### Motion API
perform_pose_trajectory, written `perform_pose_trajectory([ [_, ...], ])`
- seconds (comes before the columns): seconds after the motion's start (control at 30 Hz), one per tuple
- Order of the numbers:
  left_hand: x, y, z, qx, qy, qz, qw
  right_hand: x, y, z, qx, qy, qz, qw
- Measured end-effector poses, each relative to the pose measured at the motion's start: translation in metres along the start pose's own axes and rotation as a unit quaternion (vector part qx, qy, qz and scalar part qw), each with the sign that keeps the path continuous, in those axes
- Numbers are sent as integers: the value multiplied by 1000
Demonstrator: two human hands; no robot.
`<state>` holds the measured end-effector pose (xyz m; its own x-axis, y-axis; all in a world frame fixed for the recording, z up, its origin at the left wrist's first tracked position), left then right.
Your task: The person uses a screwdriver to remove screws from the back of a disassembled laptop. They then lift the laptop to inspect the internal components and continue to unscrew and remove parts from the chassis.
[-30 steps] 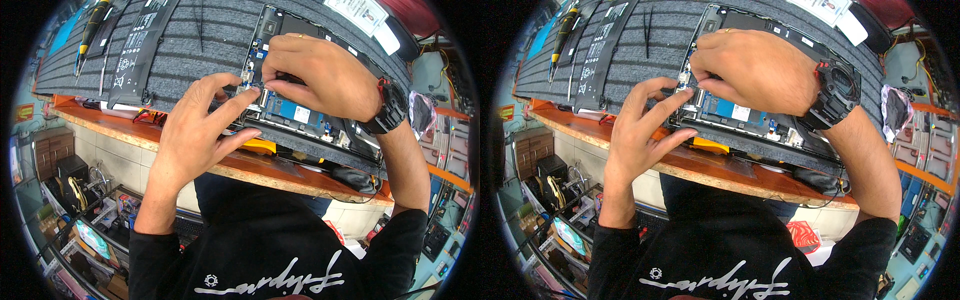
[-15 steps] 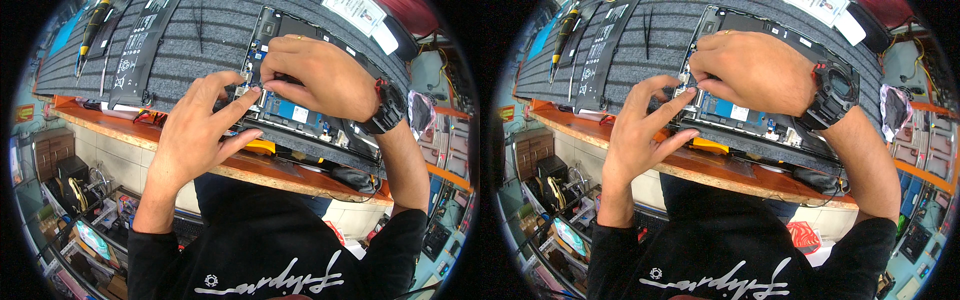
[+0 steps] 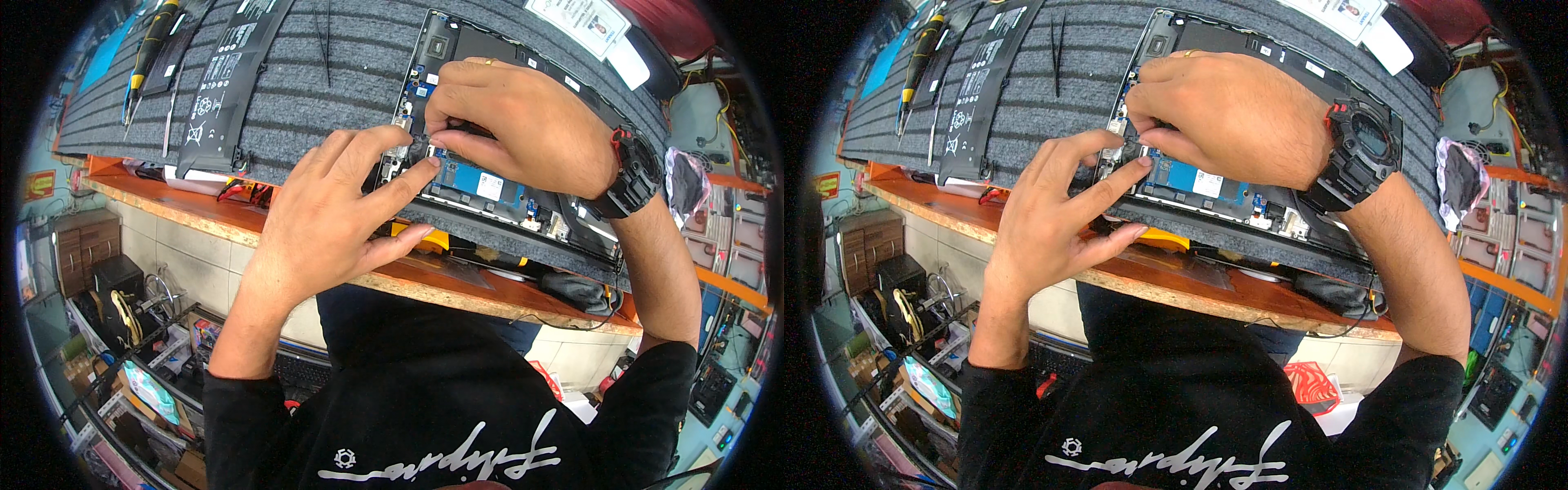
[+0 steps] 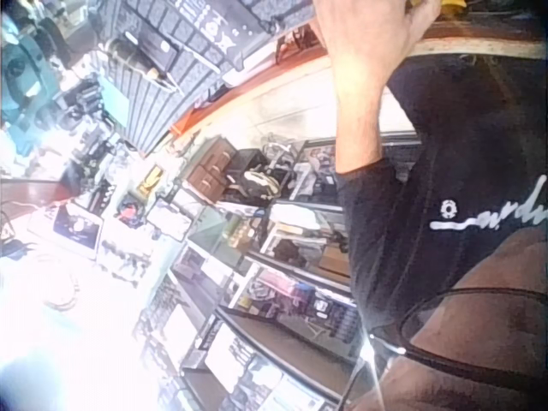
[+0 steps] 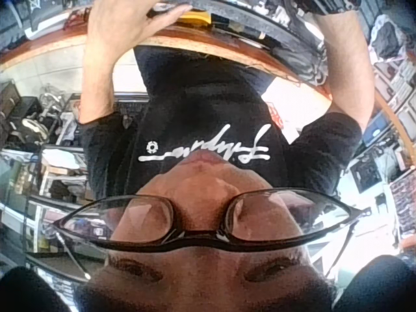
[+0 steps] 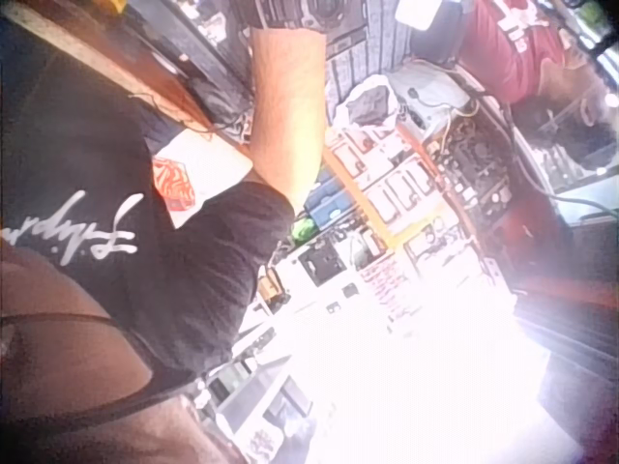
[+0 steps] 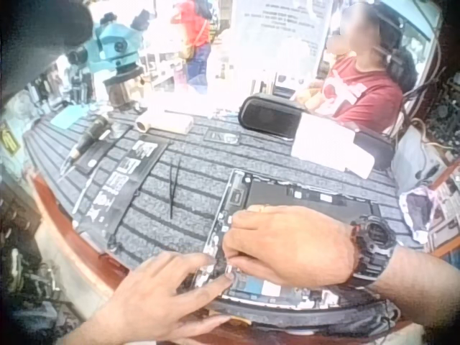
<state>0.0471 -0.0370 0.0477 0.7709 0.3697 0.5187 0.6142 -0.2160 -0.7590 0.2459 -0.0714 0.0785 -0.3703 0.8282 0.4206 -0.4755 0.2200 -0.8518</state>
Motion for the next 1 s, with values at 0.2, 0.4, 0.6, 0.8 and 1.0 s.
perform_pose_trajectory([
  [0.2, 7, -5, 0, 5, 32, 23, 999, 0, 0, 0, 8, 0, -2, 1000],
  [0.4, 8, -9, 0, 6, 36, 35, 999, 3, -2, 4, -4, 0, 8, 1000],
  [0.6, 8, -9, -1, 8, 35, 34, 999, 2, -1, 3, 7, -8, -2, 1000],
  [0.8, 8, -8, -1, 14, 35, 30, 999, 3, -2, 5, -5, 4, 9, 1000],
  [1.0, 8, -9, -1, 11, 32, 33, 999, 5, -2, 6, -7, 5, 13, 1000],
])
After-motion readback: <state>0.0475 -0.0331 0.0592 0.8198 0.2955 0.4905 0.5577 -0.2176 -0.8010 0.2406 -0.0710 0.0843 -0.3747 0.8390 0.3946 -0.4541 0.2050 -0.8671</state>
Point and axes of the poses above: each hand's wrist, its own x-axis towards the middle knuckle, its own y-axis out of the palm, z = x × y, the point moved 4 cm from there along x, towards the middle knuckle, and after that the axes turned 14 degrees about -z, right-handed, at the moved point
